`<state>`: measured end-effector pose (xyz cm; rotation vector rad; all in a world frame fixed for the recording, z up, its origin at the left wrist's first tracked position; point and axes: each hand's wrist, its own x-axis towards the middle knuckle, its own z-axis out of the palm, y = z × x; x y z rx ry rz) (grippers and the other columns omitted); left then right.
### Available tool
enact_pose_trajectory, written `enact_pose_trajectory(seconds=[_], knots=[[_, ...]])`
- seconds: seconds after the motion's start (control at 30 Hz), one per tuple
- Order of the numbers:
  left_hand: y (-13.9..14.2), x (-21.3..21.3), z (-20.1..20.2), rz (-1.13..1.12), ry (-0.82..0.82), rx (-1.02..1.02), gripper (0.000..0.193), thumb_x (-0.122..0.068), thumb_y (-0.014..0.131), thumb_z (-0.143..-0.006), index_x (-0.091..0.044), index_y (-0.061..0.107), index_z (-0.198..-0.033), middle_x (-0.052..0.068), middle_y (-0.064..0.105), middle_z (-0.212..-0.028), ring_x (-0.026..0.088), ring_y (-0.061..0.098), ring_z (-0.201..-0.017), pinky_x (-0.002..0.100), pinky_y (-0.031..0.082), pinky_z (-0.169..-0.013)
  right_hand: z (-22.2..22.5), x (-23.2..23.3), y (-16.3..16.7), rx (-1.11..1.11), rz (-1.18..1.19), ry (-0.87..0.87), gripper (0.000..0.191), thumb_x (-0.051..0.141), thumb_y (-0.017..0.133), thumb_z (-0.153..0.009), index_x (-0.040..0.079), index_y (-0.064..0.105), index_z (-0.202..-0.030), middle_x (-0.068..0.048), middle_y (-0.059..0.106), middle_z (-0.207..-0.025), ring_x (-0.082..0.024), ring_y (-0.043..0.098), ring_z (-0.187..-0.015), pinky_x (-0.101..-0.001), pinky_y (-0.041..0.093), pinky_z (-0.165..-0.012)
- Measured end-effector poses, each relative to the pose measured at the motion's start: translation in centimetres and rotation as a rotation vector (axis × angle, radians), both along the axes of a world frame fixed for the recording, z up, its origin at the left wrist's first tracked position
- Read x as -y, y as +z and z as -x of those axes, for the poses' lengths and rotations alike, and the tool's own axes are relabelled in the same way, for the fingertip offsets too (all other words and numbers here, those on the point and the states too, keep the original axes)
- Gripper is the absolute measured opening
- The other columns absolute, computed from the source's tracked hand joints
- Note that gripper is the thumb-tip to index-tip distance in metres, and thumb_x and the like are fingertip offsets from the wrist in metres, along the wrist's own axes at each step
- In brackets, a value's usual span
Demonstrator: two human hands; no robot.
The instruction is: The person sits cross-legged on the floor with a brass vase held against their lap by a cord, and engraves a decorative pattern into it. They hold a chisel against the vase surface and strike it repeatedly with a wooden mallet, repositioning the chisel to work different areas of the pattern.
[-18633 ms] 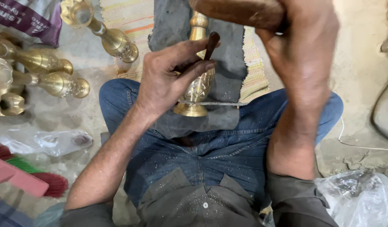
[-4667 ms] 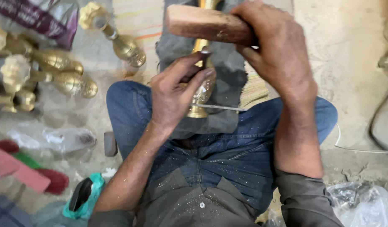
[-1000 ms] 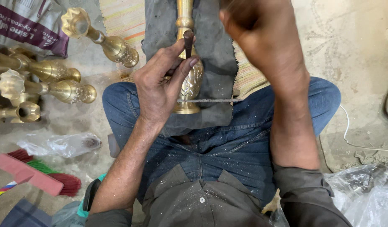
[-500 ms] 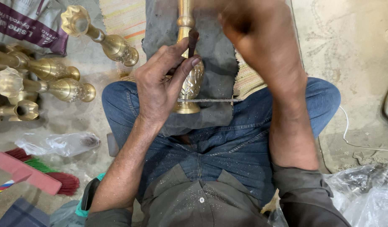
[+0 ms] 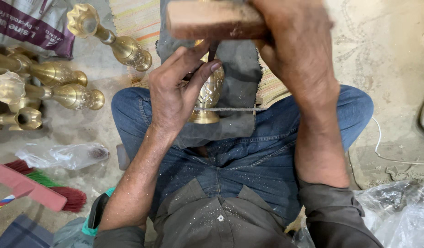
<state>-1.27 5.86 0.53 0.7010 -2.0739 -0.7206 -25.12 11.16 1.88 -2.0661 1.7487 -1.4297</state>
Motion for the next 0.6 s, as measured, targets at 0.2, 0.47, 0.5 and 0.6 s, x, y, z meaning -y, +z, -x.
enact_pose_trajectory(seconds=[0.2, 0.47, 0.5, 0.6], knots=[[0.1, -0.1, -0.2, -0.024, 0.000, 0.032, 0.030, -0.012, 0.083, -0.100, -0.007, 0.072, -0.127, 0.003, 0.072, -0.097, 0.010, 0.071, -0.082, 0.028, 0.058, -0.067, -0.5, -0.3, 1.4, -0.184, 0.019, -0.012, 0.019, -0.004, 0.078, -0.092, 0.002, 0.067, -0.107, -0.013, 0.069, -0.088, -0.029, 0.072, -0.077, -0.0378, 0.054, -0.066], [-0.8, -0.2, 0.6, 0.015, 0.006, -0.065, 0.033, -0.014, 0.080, -0.104, -0.005, 0.068, -0.132, 0.003, 0.076, -0.107, 0.010, 0.077, -0.093, 0.025, 0.068, -0.076, -0.7, -0.2, 2.1, -0.258, 0.122, -0.134, 0.026, 0.000, 0.084, -0.090, 0.000, 0.066, -0.109, -0.016, 0.069, -0.096, -0.034, 0.070, -0.087, -0.0423, 0.053, -0.072], [-0.7, -0.1, 0.6, 0.016, 0.002, -0.053, 0.032, -0.015, 0.080, -0.104, -0.005, 0.068, -0.132, 0.004, 0.076, -0.107, 0.010, 0.078, -0.093, 0.025, 0.069, -0.076, -0.7, -0.3, 2.0, -0.294, 0.149, -0.132, 0.027, 0.000, 0.084, -0.088, 0.000, 0.067, -0.109, -0.016, 0.069, -0.096, -0.035, 0.069, -0.087, -0.0426, 0.052, -0.073], [-0.1, 0.0, 0.6, -0.053, 0.029, 0.020, 0.033, -0.014, 0.081, -0.099, -0.004, 0.071, -0.129, 0.003, 0.077, -0.095, 0.010, 0.076, -0.081, 0.025, 0.064, -0.066, -0.5, -0.6, 1.8, -0.432, 0.213, -0.199, 0.030, 0.000, 0.083, -0.083, 0.002, 0.067, -0.107, -0.015, 0.068, -0.092, -0.035, 0.066, -0.086, -0.0431, 0.050, -0.073]])
